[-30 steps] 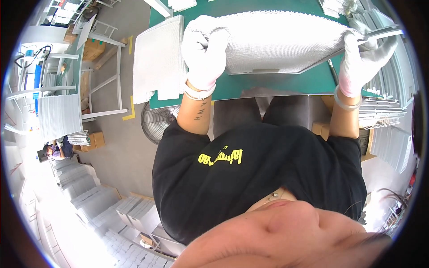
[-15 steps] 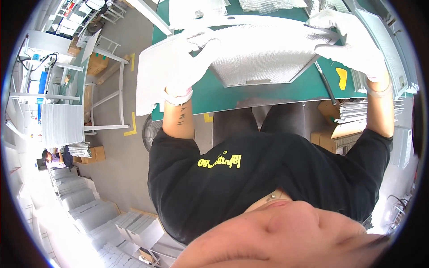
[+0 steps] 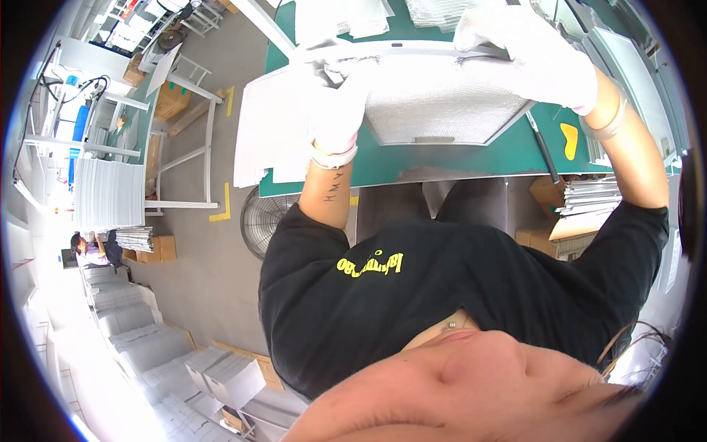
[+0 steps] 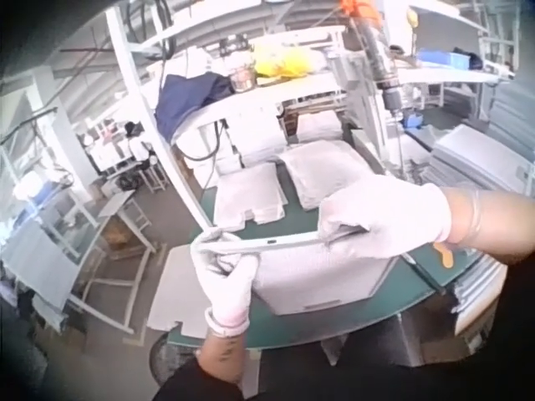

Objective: Assembling metal mesh air filters into aluminum frames using metal clips and a power drill.

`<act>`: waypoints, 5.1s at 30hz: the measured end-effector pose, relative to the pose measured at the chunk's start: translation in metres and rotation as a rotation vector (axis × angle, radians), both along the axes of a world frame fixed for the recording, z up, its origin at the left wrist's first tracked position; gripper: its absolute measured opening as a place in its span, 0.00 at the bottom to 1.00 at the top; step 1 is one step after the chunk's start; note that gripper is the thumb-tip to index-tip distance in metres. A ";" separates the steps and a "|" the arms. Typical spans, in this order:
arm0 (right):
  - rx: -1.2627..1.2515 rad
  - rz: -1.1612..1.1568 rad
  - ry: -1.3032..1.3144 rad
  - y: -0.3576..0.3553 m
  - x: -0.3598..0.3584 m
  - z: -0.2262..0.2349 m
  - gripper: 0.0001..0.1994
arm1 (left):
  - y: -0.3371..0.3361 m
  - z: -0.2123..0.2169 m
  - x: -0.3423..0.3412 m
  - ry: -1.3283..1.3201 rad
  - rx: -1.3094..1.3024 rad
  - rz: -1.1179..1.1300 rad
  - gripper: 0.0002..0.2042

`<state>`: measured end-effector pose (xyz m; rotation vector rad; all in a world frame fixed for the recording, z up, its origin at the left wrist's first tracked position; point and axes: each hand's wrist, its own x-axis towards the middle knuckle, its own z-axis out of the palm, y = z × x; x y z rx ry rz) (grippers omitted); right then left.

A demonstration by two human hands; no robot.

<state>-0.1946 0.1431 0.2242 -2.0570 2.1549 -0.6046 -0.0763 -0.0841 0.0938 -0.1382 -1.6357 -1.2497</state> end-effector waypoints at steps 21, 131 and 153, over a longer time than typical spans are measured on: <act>-0.047 -0.060 0.069 -0.008 -0.014 -0.027 0.22 | -0.003 -0.049 -0.034 0.125 0.286 0.189 0.20; -0.081 -0.430 0.163 -0.052 0.071 -0.212 0.06 | -0.016 -0.027 -0.031 0.095 0.048 -0.124 0.16; -0.058 -0.231 -0.287 -0.004 0.057 -0.184 0.09 | -0.001 -0.014 -0.024 0.129 0.232 -0.093 0.19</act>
